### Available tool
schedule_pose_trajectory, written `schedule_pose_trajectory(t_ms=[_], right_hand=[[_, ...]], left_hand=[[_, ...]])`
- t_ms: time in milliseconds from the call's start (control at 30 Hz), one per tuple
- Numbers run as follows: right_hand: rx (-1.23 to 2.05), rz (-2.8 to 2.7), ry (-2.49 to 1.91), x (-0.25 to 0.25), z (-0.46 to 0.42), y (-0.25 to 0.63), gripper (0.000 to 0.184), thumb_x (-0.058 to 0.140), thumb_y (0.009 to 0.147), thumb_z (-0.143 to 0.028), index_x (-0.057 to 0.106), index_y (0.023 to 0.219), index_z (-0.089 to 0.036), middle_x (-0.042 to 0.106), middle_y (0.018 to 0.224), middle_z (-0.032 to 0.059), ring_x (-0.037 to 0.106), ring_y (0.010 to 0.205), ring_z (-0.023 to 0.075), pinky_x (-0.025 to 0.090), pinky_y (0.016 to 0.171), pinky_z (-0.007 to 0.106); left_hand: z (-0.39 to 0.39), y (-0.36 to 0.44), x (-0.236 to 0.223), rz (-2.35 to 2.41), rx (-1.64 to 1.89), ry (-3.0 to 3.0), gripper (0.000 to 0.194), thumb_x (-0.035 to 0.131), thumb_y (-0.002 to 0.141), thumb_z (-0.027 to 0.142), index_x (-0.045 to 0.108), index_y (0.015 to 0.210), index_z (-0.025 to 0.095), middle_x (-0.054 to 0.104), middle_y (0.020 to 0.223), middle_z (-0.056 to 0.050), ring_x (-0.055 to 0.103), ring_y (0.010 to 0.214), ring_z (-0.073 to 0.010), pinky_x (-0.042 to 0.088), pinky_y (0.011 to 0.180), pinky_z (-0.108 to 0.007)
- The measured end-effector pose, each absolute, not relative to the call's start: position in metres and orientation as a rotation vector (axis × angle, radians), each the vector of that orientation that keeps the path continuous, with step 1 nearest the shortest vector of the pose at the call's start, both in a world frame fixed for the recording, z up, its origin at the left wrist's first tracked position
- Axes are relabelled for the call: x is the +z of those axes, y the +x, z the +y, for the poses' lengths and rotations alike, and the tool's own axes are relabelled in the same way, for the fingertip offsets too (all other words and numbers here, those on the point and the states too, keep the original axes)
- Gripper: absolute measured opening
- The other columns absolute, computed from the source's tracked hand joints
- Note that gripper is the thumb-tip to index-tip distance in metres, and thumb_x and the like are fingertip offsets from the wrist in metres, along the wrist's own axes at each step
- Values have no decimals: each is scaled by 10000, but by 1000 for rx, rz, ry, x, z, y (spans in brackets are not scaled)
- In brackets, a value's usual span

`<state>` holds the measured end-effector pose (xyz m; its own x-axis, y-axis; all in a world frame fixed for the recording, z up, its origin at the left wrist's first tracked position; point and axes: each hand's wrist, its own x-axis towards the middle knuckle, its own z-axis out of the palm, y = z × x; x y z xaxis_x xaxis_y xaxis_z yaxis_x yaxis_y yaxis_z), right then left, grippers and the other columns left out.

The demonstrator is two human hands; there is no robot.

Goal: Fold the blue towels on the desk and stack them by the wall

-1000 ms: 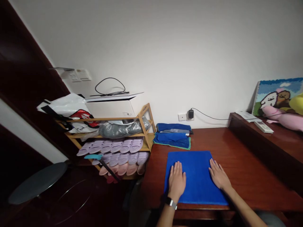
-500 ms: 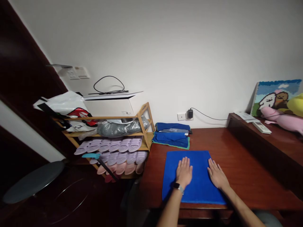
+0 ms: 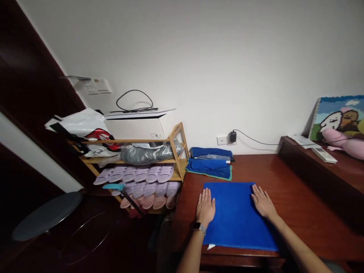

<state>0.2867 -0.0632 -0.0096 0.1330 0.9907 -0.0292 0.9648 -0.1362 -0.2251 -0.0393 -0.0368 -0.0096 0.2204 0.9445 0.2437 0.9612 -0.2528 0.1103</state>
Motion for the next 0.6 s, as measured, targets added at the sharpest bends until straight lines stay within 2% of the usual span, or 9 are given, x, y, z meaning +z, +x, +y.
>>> schedule_pose_trajectory(t_ms=[167, 400, 600], right_hand=[[242, -1952, -2254, -18, -51, 285, 709, 120, 1030, -432, 220, 1643, -91, 240, 1708, 70, 161, 1589, 222, 134, 1294, 437], [253, -1941, -2226, -25, -50, 287, 698, 122, 1036, -433, 219, 1646, -109, 234, 1711, 64, 152, 1591, 219, 122, 1294, 431], [269, -1973, -2250, -17, -51, 286, 691, 117, 1036, -412, 195, 1648, -100, 198, 1718, 65, 133, 1594, 209, 107, 1296, 424]], left_hand=[[-37, -41, -10, -1875, -377, -2407, 591, 248, 1068, 348, 352, 1605, 125, 346, 1659, -116, 303, 1547, -245, 301, 1261, -466], [-38, -33, 0, -1834, -343, -2420, 599, 285, 1047, 321, 329, 1616, 138, 393, 1638, -118, 327, 1538, -262, 280, 1265, -505], [-53, 77, 11, -1492, -529, -2779, 629, 174, 1085, 440, 289, 1629, 147, 326, 1677, -78, 248, 1568, -207, 242, 1287, -443]])
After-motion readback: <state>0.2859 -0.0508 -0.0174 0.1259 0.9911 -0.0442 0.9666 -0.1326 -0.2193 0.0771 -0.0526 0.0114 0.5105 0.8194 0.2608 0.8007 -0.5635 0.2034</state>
